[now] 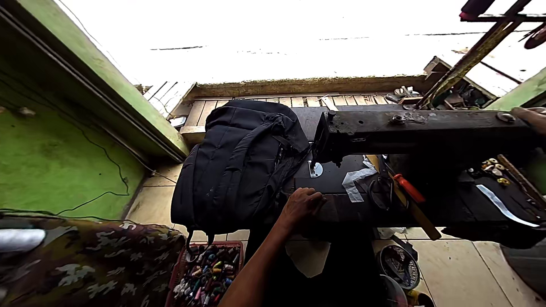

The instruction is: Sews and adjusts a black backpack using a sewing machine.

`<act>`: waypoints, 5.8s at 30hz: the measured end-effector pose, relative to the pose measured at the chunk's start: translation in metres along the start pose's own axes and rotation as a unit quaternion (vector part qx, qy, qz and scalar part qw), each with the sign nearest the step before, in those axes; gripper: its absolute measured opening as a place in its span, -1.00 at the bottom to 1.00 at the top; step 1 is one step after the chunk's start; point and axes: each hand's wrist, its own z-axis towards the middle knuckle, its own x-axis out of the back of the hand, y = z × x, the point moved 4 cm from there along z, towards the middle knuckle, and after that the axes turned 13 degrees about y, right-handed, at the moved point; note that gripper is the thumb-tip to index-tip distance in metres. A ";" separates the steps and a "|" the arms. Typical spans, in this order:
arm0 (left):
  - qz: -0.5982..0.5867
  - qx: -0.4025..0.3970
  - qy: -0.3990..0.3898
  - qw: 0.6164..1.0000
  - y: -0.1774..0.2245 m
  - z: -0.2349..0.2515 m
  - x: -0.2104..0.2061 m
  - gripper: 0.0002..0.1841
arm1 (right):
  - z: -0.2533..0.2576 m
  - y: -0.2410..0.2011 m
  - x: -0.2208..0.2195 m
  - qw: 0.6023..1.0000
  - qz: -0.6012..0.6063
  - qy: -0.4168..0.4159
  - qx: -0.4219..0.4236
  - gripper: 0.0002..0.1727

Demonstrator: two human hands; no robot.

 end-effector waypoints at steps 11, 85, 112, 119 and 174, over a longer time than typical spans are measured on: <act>-0.063 -0.021 0.033 0.997 0.000 -0.005 0.008 -0.70 | -0.066 0.059 -0.021 0.934 0.194 0.278 0.112 -0.49; 0.271 -0.080 -0.126 0.951 -0.119 0.218 0.078 -0.66 | -0.335 -0.038 -0.252 0.881 -0.047 -0.015 0.470 -0.60; 0.423 0.216 0.118 0.872 -0.005 -0.137 0.160 -0.02 | -0.369 -0.119 -0.294 0.870 0.050 -0.390 0.298 0.12; 0.421 0.232 0.103 0.871 -0.001 -0.140 0.153 0.11 | -0.399 -0.092 -0.265 0.867 0.067 -0.377 0.318 -0.28; 0.250 0.002 0.014 0.968 -0.005 0.023 0.137 -0.49 | -0.382 -0.080 -0.259 0.912 0.131 -0.382 0.066 -0.65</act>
